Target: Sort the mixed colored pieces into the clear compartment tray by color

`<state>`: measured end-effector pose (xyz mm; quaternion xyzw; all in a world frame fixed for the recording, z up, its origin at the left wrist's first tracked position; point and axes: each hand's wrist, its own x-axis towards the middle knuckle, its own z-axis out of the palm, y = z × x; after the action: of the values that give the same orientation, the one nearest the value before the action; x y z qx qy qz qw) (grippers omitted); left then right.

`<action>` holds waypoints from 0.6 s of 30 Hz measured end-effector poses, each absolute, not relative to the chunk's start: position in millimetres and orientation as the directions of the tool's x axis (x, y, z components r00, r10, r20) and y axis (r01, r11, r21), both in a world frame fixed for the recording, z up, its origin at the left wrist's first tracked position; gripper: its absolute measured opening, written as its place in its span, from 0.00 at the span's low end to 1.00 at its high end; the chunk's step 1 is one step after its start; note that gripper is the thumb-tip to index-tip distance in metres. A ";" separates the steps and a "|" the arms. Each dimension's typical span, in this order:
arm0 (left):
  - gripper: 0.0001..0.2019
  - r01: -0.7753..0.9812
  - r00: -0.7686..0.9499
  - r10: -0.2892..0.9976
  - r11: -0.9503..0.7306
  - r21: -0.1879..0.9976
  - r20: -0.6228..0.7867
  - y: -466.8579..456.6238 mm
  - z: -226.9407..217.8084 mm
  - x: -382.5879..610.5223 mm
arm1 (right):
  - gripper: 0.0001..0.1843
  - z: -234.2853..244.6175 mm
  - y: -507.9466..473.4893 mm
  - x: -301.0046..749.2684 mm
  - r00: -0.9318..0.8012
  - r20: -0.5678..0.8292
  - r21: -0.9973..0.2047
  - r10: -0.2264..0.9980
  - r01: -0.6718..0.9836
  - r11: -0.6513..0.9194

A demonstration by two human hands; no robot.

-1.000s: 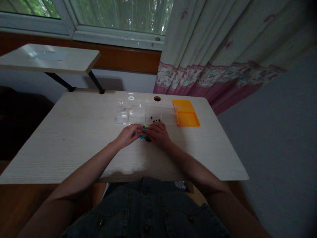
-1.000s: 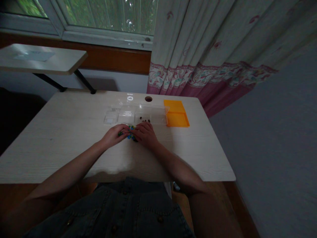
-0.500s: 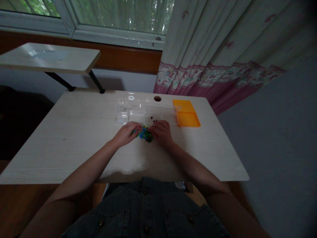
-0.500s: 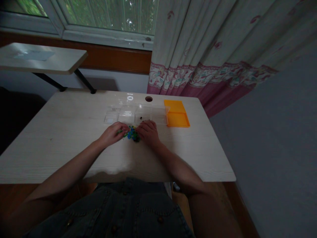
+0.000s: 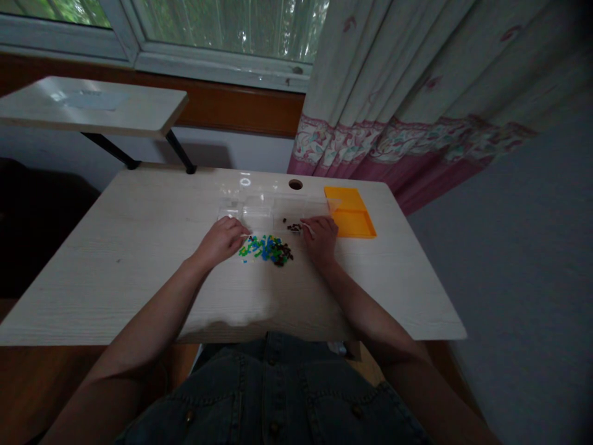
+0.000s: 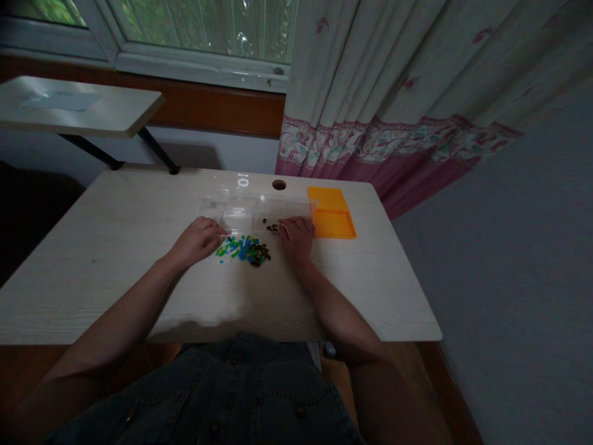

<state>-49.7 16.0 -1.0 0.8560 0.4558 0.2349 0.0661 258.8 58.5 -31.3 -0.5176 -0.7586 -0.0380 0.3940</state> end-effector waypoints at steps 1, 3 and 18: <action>0.14 0.752 0.478 0.811 -0.576 0.320 0.337 16.2 -2.4 -49.5 | 0.12 -31.8 58.6 258.8 -0.159 0.637 -0.351 0.755 0.812 0.467; 0.14 0.757 0.480 0.813 -0.574 0.312 0.330 16.3 -4.6 -48.8 | 0.13 -32.1 58.7 259.0 -0.173 0.635 -0.352 0.752 0.802 0.482; 0.14 0.785 0.489 0.824 -0.558 0.268 0.286 14.9 -6.4 -45.5 | 0.13 -29.0 57.0 257.8 -0.222 0.616 -0.355 0.756 0.778 0.518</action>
<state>-45.5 14.9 -6.4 0.8613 0.4672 0.1933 0.0506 257.8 57.0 -29.0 -0.4908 -0.7815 -0.0143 0.3848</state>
